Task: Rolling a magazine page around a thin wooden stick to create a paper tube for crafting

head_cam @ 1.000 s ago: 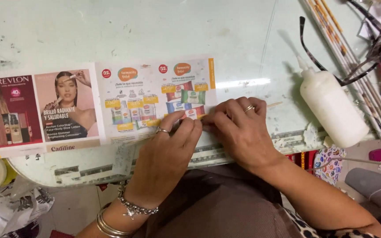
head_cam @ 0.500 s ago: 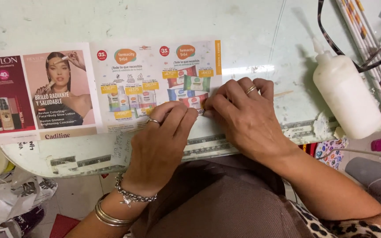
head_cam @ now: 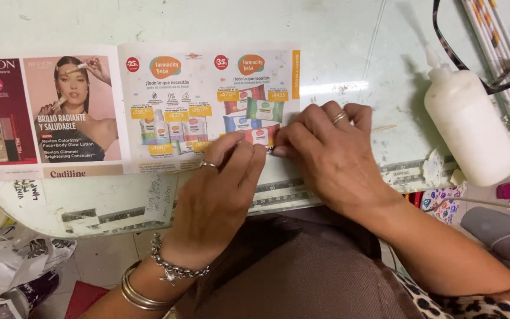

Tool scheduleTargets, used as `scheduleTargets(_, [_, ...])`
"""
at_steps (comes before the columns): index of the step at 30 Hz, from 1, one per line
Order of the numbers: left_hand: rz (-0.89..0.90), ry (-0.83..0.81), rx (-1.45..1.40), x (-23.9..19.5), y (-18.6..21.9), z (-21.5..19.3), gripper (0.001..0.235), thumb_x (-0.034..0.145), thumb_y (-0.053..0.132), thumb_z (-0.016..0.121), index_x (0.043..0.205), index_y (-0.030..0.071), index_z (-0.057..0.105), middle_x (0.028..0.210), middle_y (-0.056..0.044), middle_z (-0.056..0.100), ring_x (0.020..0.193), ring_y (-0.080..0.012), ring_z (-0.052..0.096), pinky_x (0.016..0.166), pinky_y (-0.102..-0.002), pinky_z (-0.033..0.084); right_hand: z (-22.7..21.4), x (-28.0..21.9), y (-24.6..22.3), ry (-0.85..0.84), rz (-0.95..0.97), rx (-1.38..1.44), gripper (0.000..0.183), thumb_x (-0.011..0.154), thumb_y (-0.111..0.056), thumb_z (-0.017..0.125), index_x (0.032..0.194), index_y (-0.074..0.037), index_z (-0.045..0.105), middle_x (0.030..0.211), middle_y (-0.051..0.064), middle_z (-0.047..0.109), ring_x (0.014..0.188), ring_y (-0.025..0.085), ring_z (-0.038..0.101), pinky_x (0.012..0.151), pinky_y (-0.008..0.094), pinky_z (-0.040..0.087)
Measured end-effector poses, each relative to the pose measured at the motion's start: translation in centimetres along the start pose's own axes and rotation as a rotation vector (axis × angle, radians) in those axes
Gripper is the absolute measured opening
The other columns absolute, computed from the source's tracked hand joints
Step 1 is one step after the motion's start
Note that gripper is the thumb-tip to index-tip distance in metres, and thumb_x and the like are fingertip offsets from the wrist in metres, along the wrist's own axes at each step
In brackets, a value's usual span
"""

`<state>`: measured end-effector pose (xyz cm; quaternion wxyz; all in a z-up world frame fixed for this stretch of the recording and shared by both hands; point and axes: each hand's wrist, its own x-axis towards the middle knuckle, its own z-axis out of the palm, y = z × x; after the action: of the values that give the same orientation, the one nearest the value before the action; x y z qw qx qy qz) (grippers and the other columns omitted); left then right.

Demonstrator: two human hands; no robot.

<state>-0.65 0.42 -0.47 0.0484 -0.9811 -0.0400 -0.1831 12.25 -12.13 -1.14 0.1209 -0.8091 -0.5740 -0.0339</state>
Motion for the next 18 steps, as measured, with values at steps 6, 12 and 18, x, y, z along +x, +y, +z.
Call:
scheduleTargets(6, [0.009, 0.112, -0.007, -0.9, 0.9, 1.1, 0.009, 0.09, 0.003, 0.057, 0.095, 0.01, 0.061, 0.096, 0.001, 0.055, 0.106, -0.0202, 0.059, 0.06, -0.021, 0.05, 0.2, 0.0, 0.2, -0.002, 0.093, 0.163, 0.015, 0.092, -0.026, 0.06, 0.084, -0.014, 0.054, 0.08, 0.001, 0.048, 0.071, 0.021, 0.043, 0.07, 0.037, 0.024])
scheduleTargets(12, [0.045, 0.096, -0.056, -1.4, 1.2, 1.2, 0.011, 0.091, 0.003, 0.058, 0.099, 0.004, 0.064, 0.097, -0.007, 0.058, 0.103, -0.0262, 0.06, 0.094, -0.031, 0.048, -0.8, 0.7, 0.5, -0.095, 0.168, 0.338, 0.015, 0.086, -0.028, 0.063, 0.082, -0.016, 0.057, 0.077, -0.004, 0.054, 0.071, 0.017, 0.045, 0.071, 0.034, 0.023])
scheduleTargets(18, [0.052, 0.064, 0.017, -1.4, 0.9, 1.0, 0.017, 0.095, 0.007, 0.051, 0.103, 0.007, 0.066, 0.103, -0.005, 0.06, 0.103, -0.0205, 0.059, 0.1, -0.034, 0.042, -0.7, 1.3, 1.1, -0.155, 0.151, 0.256, 0.021, 0.086, -0.033, 0.065, 0.076, -0.019, 0.055, 0.073, -0.007, 0.056, 0.063, 0.017, 0.05, 0.071, 0.036, 0.023])
